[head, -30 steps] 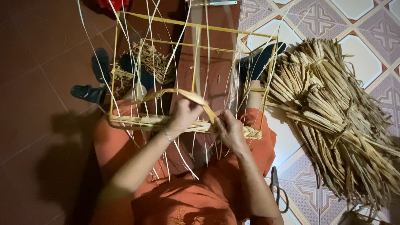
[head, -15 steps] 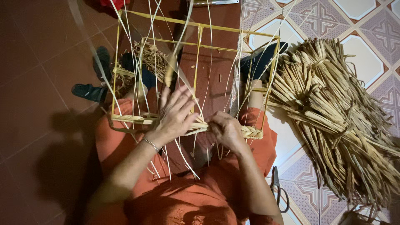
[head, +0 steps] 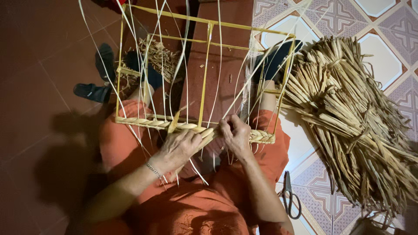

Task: The person sits on the floor and weaves dried palm leaves into a rectangular basket frame. They interlace the leaves through vertical supports, tighten the weave, and trim excess material with scissors.

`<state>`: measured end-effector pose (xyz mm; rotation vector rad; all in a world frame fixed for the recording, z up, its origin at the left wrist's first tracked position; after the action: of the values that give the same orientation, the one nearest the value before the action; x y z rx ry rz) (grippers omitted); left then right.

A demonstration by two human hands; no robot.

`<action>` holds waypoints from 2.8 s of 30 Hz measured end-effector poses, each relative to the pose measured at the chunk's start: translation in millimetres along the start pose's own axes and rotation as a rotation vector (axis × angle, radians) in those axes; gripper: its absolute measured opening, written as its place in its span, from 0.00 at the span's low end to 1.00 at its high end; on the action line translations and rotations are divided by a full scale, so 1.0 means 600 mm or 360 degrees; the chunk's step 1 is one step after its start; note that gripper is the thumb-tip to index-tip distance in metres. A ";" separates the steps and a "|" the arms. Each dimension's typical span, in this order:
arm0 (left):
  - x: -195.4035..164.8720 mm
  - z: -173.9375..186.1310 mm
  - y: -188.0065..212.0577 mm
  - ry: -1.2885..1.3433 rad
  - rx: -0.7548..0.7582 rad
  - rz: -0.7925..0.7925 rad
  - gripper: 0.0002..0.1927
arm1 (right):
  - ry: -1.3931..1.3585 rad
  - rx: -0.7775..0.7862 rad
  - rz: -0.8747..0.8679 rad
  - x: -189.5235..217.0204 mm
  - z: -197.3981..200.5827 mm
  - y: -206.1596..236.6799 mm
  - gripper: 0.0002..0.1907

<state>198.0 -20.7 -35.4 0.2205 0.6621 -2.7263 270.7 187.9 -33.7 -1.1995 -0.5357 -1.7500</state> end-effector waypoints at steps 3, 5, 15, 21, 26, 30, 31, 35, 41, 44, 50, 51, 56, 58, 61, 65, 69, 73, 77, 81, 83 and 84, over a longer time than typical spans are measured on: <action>0.021 -0.020 0.007 0.0251 0.0574 0.0354 0.14 | -0.0018 -0.0039 0.0143 -0.003 -0.001 0.001 0.08; 0.052 -0.010 0.011 0.0423 0.0519 0.0481 0.14 | 0.0002 -0.0061 0.0198 -0.003 0.000 0.000 0.08; 0.124 0.143 0.030 -0.0812 0.0089 0.0637 0.18 | 0.0466 -0.0140 0.0379 0.018 -0.012 -0.013 0.07; 0.024 0.102 0.004 0.0090 -0.0218 0.0120 0.27 | 0.0838 -0.0235 0.0990 0.059 -0.032 -0.007 0.13; 0.003 0.028 0.022 0.0065 0.1449 0.0707 0.16 | 0.0557 0.0300 0.0858 0.074 -0.006 -0.018 0.13; 0.037 0.065 -0.007 -0.0246 0.0562 0.0463 0.12 | 0.0378 0.0625 0.0832 0.086 0.028 -0.018 0.15; 0.042 0.080 -0.018 -0.0332 0.0180 0.0323 0.11 | 0.0389 0.0592 0.0822 0.087 0.025 -0.018 0.13; 0.021 0.088 -0.054 -0.0666 -0.0762 0.0132 0.12 | 0.0274 0.0482 0.0439 0.074 0.007 -0.019 0.07; 0.009 0.006 -0.068 -0.0053 0.0131 0.0116 0.04 | 0.0173 0.0540 -0.0070 0.027 0.006 -0.020 0.06; 0.045 -0.052 -0.114 0.0142 0.0768 0.0651 0.04 | 0.0113 0.0544 -0.0075 0.011 0.006 -0.018 0.06; 0.067 -0.060 -0.143 0.1242 0.0116 0.1080 0.05 | -0.0082 0.0385 -0.0004 0.008 -0.005 -0.020 0.05; 0.066 -0.048 -0.128 0.1559 -0.0044 0.1083 0.05 | -0.0092 0.0358 0.0005 0.012 -0.007 -0.020 0.05; 0.034 -0.002 -0.044 0.2392 -0.0101 0.1461 0.16 | 0.0354 0.0155 0.0300 0.049 -0.019 -0.020 0.04; 0.017 0.015 -0.046 0.2081 -0.0082 0.0926 0.16 | 0.0407 0.0136 0.0385 0.063 -0.023 -0.018 0.04; 0.024 0.042 -0.059 0.1376 -0.0135 0.0344 0.16 | 0.0355 0.0217 0.0541 0.073 -0.020 -0.021 0.06; 0.063 0.065 -0.071 0.0076 -0.0354 0.0156 0.18 | 0.0353 0.0554 0.0252 0.051 -0.008 -0.028 0.06; 0.069 0.052 -0.049 -0.0073 -0.0245 0.0071 0.09 | 0.0320 0.0351 0.0306 0.028 -0.025 -0.028 0.08; 0.065 0.014 -0.008 0.0244 0.0288 0.0490 0.10 | 0.0346 0.0177 0.0140 0.010 -0.038 -0.021 0.08; 0.080 0.000 0.003 0.0316 0.0580 0.0906 0.11 | 0.0620 0.0072 0.0324 0.019 -0.046 -0.026 0.09; 0.071 0.042 -0.003 -0.0055 -0.0067 0.0503 0.12 | 0.0676 -0.0223 0.0653 0.045 -0.048 -0.017 0.27; 0.050 0.063 -0.002 -0.0172 -0.0311 0.0201 0.13 | 0.0867 -0.0234 0.0778 0.057 -0.055 -0.015 0.22; 0.036 0.069 0.002 -0.0104 -0.0304 0.0122 0.15 | 0.0963 -0.0238 0.0836 0.062 -0.058 -0.013 0.20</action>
<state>175.3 -47.0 -4.1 0.1084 0.8707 -2.5654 243.1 149.1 -14.4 -0.7485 0.2553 -1.5892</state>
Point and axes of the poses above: each hand's wrist, its own y-axis away from the middle knuckle, its own z-axis out of the back of the hand, x = y × z, the point moved 2 cm from there along -y, towards the middle knuckle, and after that the axes turned 1 degree about z, right-handed, at the moved point
